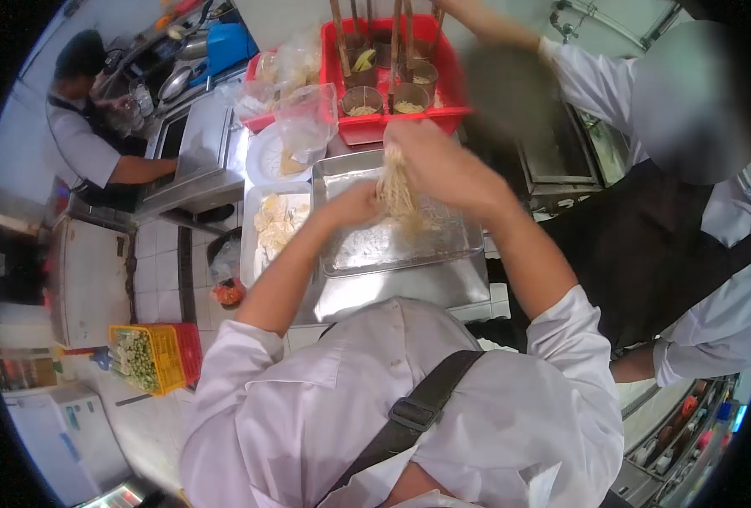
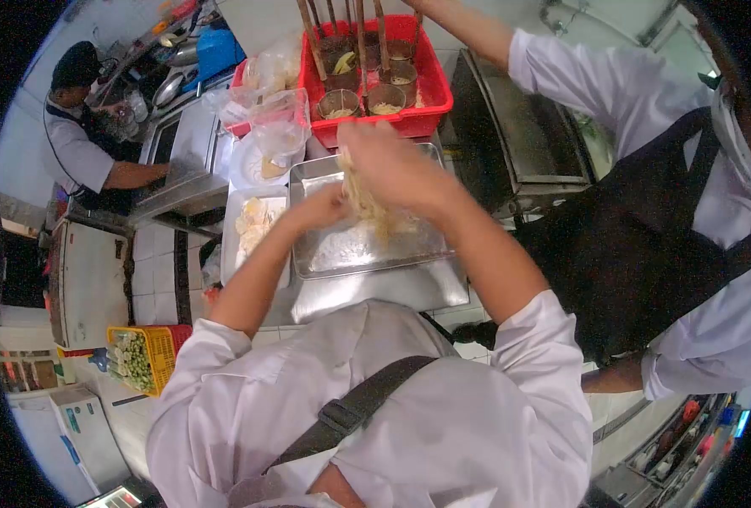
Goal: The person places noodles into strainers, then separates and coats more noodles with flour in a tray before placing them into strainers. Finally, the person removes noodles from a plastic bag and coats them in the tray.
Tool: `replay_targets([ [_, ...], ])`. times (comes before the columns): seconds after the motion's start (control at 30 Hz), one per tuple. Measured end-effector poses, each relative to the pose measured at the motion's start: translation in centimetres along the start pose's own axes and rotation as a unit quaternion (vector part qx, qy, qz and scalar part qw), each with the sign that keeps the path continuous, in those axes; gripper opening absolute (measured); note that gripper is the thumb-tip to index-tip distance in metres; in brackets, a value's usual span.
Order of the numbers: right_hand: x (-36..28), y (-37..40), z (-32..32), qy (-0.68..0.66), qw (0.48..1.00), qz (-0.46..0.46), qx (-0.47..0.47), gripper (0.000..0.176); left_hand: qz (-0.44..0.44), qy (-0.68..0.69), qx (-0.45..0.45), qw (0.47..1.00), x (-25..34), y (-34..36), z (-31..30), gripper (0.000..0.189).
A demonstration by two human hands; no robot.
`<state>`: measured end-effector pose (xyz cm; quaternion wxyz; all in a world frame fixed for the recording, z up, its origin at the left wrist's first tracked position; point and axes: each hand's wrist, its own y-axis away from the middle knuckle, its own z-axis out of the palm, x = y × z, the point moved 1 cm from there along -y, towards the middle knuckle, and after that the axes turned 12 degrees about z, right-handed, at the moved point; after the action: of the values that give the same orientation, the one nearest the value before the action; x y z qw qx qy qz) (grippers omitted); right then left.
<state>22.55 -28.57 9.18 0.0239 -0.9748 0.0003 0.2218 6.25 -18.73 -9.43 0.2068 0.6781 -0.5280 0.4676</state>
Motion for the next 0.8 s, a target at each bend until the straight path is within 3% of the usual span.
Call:
replay_targets([
  [0.03,-0.3,0.2,-1.4,0.002,1.000,0.000,0.002,0.035,-0.022,0.008,-0.014,1.000,-2.4,0.0,1.3,0.038],
  [0.1,-0.1,0.5,-3.5,-0.286,0.954,-0.019,0.083,0.027,-0.065,-0.041,-0.017,0.997,-1.5,-0.3,0.6,0.033],
  [0.13,0.7,0.0,-2.2,-0.286,0.954,-0.017,0.084,0.027,-0.111,-0.087,-0.021,0.990,-0.7,-0.2,0.2,0.029],
  [0.2,4.3,-1.1,4.1,-0.387,0.910,-0.033,0.147,0.018,-0.015,-0.071,0.064,0.995,3.6,-0.5,-2.8,0.027],
  [0.23,7.5,-1.8,6.1,-0.249,0.962,0.085,0.068,0.015,-0.005,-0.071,0.096,0.993,5.7,-0.7,-4.7,0.026],
  [0.27,6.3,-1.0,5.1,-0.254,0.961,0.090,0.064,0.015,0.004,-0.073,0.124,0.990,8.2,-1.0,-6.6,0.025],
  [0.33,2.5,0.4,-1.2,-0.508,0.837,0.168,0.116,0.015,0.028,-0.064,0.217,0.974,15.8,-1.1,-8.7,0.024],
  [0.37,1.6,0.9,-2.8,-0.466,0.853,0.033,0.233,0.016,0.021,-0.062,0.219,0.973,15.8,-1.1,-7.7,0.024],
  [0.4,1.6,1.4,-3.0,-0.411,0.863,0.034,0.290,0.019,0.096,-0.110,0.298,0.943,16.0,-1.5,-6.7,0.023],
  [0.43,3.5,0.4,0.8,-0.423,0.850,-0.039,0.311,0.021,0.172,-0.159,0.372,0.898,15.8,-1.7,-6.2,0.022],
  [0.47,5.3,-0.4,5.2,-0.436,0.832,-0.104,0.327,0.022,0.167,-0.159,0.372,0.899,12.5,-1.6,-6.1,0.022],
  [0.5,4.0,-0.6,6.7,-0.272,0.903,-0.139,0.303,0.025,0.015,-0.196,0.166,0.966,6.7,-1.1,-5.5,0.023],
  [0.53,5.2,0.1,9.1,-0.279,0.905,-0.131,0.293,0.025,-0.134,-0.217,-0.055,0.965,3.4,0.0,-4.5,0.024],
  [0.57,7.3,0.5,12.4,-0.287,0.933,-0.004,0.217,0.024,-0.144,-0.211,-0.060,0.965,4.3,1.9,-3.6,0.024],
  [0.6,8.7,-1.2,13.2,-0.279,0.942,0.104,0.152,0.023,-0.085,-0.222,0.016,0.971,5.8,2.3,-4.0,0.027],
  [0.63,5.8,-0.6,9.4,-0.295,0.921,0.111,0.229,0.024,-0.011,-0.238,0.101,0.966,6.4,0.8,-5.6,0.032],
  [0.67,6.4,-1.9,8.9,-0.294,0.922,0.101,0.232,0.024,-0.008,-0.245,0.108,0.964,6.8,-0.6,-6.4,0.032],
  [0.73,6.7,0.4,10.1,-0.195,0.888,-0.043,0.414,0.023,0.130,-0.373,0.310,0.865,8.3,0.0,-5.3,0.032],
  [0.77,8.4,0.8,13.8,-0.223,0.946,0.072,0.226,0.025,0.030,-0.407,0.165,0.898,6.3,0.1,-4.2,0.028],
  [0.8,9.5,1.9,15.0,-0.225,0.946,0.076,0.219,0.025,0.023,-0.403,0.162,0.900,5.9,1.0,-3.6,0.028],
])
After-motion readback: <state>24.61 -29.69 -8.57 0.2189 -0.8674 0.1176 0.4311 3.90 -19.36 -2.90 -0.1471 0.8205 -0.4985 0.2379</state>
